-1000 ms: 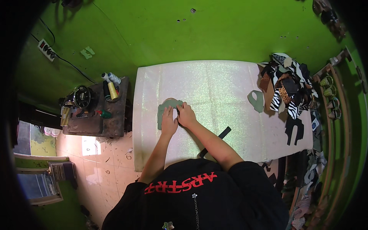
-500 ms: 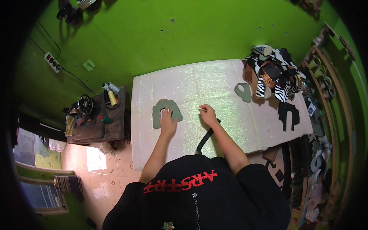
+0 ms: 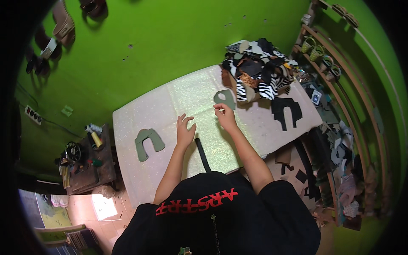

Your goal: The person sorts various shoe upper components by picking them from a pile and laying them flat on a table one by one.

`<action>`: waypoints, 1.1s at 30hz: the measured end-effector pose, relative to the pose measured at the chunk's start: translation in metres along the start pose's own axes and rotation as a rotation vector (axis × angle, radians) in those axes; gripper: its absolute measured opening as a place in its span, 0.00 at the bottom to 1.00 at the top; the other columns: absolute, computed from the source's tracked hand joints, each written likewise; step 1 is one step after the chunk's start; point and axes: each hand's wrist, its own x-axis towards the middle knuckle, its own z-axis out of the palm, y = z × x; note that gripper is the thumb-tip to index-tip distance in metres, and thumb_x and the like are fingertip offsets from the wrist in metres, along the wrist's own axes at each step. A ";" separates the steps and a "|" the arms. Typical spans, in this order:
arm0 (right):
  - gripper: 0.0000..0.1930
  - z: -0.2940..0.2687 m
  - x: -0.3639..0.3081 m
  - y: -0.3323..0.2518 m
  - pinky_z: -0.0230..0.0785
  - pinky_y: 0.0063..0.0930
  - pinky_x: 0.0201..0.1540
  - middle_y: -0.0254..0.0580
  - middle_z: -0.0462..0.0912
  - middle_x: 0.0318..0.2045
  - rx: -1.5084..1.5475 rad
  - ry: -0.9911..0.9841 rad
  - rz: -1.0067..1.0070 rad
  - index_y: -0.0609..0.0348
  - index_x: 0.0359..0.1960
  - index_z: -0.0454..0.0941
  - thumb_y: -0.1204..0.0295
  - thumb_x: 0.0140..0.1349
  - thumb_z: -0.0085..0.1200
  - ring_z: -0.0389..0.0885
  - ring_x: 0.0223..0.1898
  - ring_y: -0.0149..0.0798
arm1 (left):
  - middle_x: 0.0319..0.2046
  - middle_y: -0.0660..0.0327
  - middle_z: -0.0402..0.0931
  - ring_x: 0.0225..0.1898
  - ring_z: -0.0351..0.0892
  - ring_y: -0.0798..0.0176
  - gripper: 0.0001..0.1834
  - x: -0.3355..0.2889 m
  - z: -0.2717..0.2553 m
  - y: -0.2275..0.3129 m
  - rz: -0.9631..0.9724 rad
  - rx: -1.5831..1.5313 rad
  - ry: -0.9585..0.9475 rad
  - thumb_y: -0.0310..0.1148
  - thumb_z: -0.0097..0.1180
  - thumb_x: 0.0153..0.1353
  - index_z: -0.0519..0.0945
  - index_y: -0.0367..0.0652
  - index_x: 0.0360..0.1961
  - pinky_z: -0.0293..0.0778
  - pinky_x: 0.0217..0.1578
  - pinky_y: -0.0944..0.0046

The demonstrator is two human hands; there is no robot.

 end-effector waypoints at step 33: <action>0.18 -0.132 0.088 -0.017 0.65 0.41 0.42 0.47 0.70 0.43 -0.732 0.080 -0.402 0.55 0.44 0.73 0.77 0.48 0.54 0.72 0.42 0.50 | 0.45 0.45 0.72 0.45 0.73 0.45 0.32 0.113 0.178 0.020 -0.400 -0.126 0.111 0.24 0.57 0.48 0.62 0.36 0.56 0.68 0.49 0.57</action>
